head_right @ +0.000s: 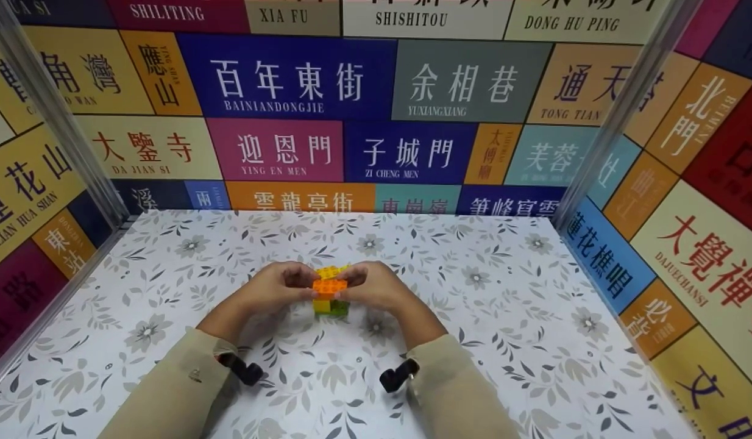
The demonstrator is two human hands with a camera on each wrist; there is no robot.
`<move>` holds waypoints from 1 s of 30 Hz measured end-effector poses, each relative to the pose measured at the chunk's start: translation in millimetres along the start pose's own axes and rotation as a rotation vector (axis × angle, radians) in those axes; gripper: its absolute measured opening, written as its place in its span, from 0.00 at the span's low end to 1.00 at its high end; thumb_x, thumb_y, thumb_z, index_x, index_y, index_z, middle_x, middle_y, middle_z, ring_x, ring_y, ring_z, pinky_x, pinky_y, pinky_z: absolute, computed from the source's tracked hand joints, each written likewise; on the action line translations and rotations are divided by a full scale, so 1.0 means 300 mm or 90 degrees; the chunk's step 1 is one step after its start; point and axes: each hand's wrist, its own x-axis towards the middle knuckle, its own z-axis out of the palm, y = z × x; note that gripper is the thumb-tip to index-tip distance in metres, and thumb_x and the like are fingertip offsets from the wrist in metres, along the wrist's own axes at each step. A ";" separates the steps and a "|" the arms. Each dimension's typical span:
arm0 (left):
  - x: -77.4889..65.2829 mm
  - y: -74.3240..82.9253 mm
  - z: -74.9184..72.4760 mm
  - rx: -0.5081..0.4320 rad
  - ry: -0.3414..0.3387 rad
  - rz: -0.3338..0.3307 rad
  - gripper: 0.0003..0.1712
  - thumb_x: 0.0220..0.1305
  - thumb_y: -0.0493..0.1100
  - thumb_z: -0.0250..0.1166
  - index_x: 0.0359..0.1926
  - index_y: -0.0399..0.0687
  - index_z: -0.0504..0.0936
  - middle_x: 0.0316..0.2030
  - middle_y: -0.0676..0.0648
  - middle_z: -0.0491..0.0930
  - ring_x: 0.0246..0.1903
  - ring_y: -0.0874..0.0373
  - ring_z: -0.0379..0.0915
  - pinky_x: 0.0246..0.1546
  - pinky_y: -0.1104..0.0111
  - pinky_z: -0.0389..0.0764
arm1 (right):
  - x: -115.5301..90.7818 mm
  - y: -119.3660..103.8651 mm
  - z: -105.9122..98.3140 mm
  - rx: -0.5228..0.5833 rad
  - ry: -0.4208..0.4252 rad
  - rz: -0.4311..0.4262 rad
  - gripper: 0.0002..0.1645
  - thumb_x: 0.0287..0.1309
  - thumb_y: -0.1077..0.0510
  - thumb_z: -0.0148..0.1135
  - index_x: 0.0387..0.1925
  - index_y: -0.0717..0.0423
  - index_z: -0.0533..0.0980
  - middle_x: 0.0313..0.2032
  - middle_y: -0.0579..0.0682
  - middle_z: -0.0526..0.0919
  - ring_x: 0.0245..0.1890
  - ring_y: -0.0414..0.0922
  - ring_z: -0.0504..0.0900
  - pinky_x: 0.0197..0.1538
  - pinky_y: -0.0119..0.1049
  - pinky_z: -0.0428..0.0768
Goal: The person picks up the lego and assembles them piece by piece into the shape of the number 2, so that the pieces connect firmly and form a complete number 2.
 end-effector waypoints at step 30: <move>-0.004 0.013 0.005 -0.015 0.001 -0.022 0.14 0.63 0.46 0.80 0.49 0.55 0.89 0.46 0.53 0.90 0.47 0.58 0.85 0.57 0.61 0.86 | -0.012 -0.005 -0.005 -0.002 -0.023 -0.007 0.22 0.62 0.55 0.78 0.57 0.53 0.86 0.49 0.52 0.92 0.47 0.43 0.88 0.53 0.32 0.87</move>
